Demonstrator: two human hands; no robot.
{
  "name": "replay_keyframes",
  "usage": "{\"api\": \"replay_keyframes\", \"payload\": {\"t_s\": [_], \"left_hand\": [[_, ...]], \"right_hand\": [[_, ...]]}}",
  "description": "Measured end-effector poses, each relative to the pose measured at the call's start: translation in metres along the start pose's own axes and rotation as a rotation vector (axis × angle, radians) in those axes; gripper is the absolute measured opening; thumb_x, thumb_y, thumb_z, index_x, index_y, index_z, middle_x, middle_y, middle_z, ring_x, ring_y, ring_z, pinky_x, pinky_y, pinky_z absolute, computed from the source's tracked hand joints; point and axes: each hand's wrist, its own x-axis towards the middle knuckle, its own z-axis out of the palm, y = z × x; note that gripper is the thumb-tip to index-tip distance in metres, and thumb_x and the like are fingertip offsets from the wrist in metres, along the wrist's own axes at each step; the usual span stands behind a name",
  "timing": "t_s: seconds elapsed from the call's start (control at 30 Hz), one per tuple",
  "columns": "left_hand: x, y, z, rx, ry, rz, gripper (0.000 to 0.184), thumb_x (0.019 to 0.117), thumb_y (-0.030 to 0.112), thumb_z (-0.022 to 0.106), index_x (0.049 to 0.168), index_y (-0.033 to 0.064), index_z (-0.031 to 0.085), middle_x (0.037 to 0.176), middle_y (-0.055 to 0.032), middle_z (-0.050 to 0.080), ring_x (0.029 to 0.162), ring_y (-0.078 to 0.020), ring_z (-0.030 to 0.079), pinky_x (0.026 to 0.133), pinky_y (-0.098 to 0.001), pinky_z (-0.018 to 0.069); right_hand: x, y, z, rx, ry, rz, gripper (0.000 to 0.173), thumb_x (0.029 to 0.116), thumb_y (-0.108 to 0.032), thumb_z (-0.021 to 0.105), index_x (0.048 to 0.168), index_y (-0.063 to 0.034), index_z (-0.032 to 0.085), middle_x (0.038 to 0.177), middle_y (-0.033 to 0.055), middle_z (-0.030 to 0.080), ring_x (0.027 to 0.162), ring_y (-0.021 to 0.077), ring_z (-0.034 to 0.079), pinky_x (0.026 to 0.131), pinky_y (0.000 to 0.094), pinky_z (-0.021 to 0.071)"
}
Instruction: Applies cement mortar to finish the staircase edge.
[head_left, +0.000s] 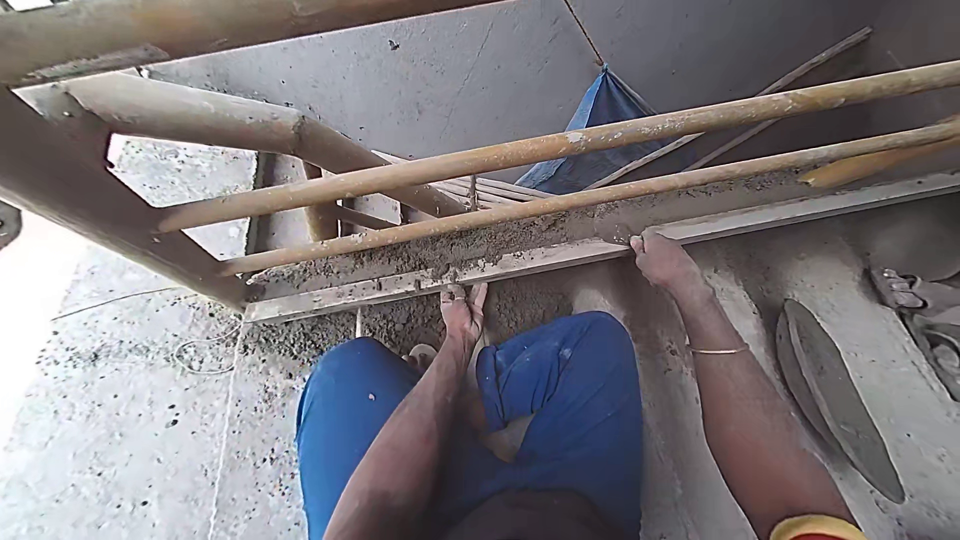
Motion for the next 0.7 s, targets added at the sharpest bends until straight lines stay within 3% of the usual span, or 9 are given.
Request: {"api": "replay_keyframes", "payload": {"t_s": [0.07, 0.13, 0.23, 0.3, 0.37, 0.43, 0.57, 0.7], "left_hand": [[0.0, 0.0, 0.0, 0.022, 0.004, 0.001, 0.041, 0.1123, 0.02, 0.039, 0.15, 0.0099, 0.029, 0.135, -0.0234, 0.053, 0.109, -0.0377, 0.068, 0.083, -0.0528, 0.0622], [0.0, 0.001, -0.001, 0.023, 0.002, 0.002, 0.04, 0.112, 0.02, 0.04, 0.149, 0.0104, 0.03, 0.135, -0.0232, 0.053, 0.109, -0.0379, 0.067, 0.083, -0.0526, 0.0624], [-0.002, 0.001, -0.001, 0.026, -0.007, -0.002, 0.039, 0.112, 0.021, 0.04, 0.149, 0.0109, 0.031, 0.133, -0.0224, 0.054, 0.107, -0.0367, 0.068, 0.083, -0.0517, 0.0624], [-0.001, 0.001, 0.0, 0.022, -0.01, 0.002, 0.033, 0.1119, 0.019, 0.039, 0.143, 0.0107, 0.034, 0.122, -0.0184, 0.056, 0.099, -0.0316, 0.068, 0.08, -0.0485, 0.0623], [0.001, -0.002, -0.004, -0.006, -0.028, 0.012, 0.036, 0.1103, 0.01, 0.039, 0.146, 0.0089, 0.033, 0.129, -0.0203, 0.055, 0.107, -0.0345, 0.066, 0.084, -0.0533, 0.0605], [0.0, 0.0, -0.005, 0.018, -0.034, 0.013, 0.042, 0.1109, 0.01, 0.038, 0.152, 0.0091, 0.028, 0.136, -0.0212, 0.051, 0.113, -0.0354, 0.064, 0.088, -0.0537, 0.0597], [-0.001, 0.002, 0.0, 0.006, -0.009, -0.018, 0.04, 0.1117, 0.016, 0.039, 0.15, 0.0108, 0.029, 0.133, -0.022, 0.053, 0.105, -0.0365, 0.068, 0.082, -0.0516, 0.0622], [-0.001, 0.003, 0.002, -0.01, 0.007, -0.028, 0.038, 0.1109, 0.013, 0.041, 0.148, 0.0112, 0.033, 0.13, -0.0222, 0.055, 0.102, -0.0374, 0.069, 0.08, -0.0516, 0.0624]], "right_hand": [[0.001, -0.02, 0.005, -0.039, -0.035, -0.086, 0.038, 0.1118, -0.033, 0.041, 0.115, 0.0003, 0.059, 0.095, 0.023, 0.067, 0.079, 0.0361, 0.07, 0.072, 0.0536, 0.0578], [-0.014, -0.053, 0.019, -0.114, -0.108, -0.191, 0.036, 0.111, -0.032, 0.042, 0.115, -0.0021, 0.061, 0.103, 0.0218, 0.068, 0.096, 0.0375, 0.07, 0.081, 0.0562, 0.0563], [-0.055, -0.105, 0.048, -0.223, -0.289, -0.341, 0.041, 0.1123, -0.036, 0.036, 0.133, -0.0063, 0.055, 0.119, 0.0206, 0.067, 0.116, 0.0379, 0.066, 0.095, 0.0569, 0.0536], [-0.075, -0.119, 0.061, -0.229, -0.345, -0.412, 0.042, 0.1124, -0.038, 0.034, 0.133, -0.0083, 0.055, 0.12, 0.0194, 0.067, 0.116, 0.0371, 0.066, 0.094, 0.0567, 0.0538], [-0.074, -0.106, 0.055, -0.184, -0.318, -0.391, 0.042, 0.1123, -0.038, 0.034, 0.133, -0.0089, 0.056, 0.117, 0.0184, 0.068, 0.115, 0.0356, 0.067, 0.095, 0.0554, 0.0539], [-0.06, -0.079, 0.034, -0.14, -0.226, -0.293, 0.042, 0.1127, -0.037, 0.034, 0.131, -0.006, 0.056, 0.116, 0.0204, 0.068, 0.114, 0.0371, 0.066, 0.097, 0.0555, 0.0519], [-0.026, -0.031, 0.004, -0.126, -0.044, -0.058, 0.044, 0.1131, -0.034, 0.034, 0.129, 0.0014, 0.054, 0.115, 0.0274, 0.067, 0.113, 0.044, 0.066, 0.095, 0.0605, 0.0513], [-0.036, -0.07, 0.023, -0.202, -0.136, -0.109, 0.043, 0.1134, -0.033, 0.032, 0.131, 0.0016, 0.052, 0.118, 0.0266, 0.066, 0.117, 0.0416, 0.065, 0.097, 0.0569, 0.0513]]}}
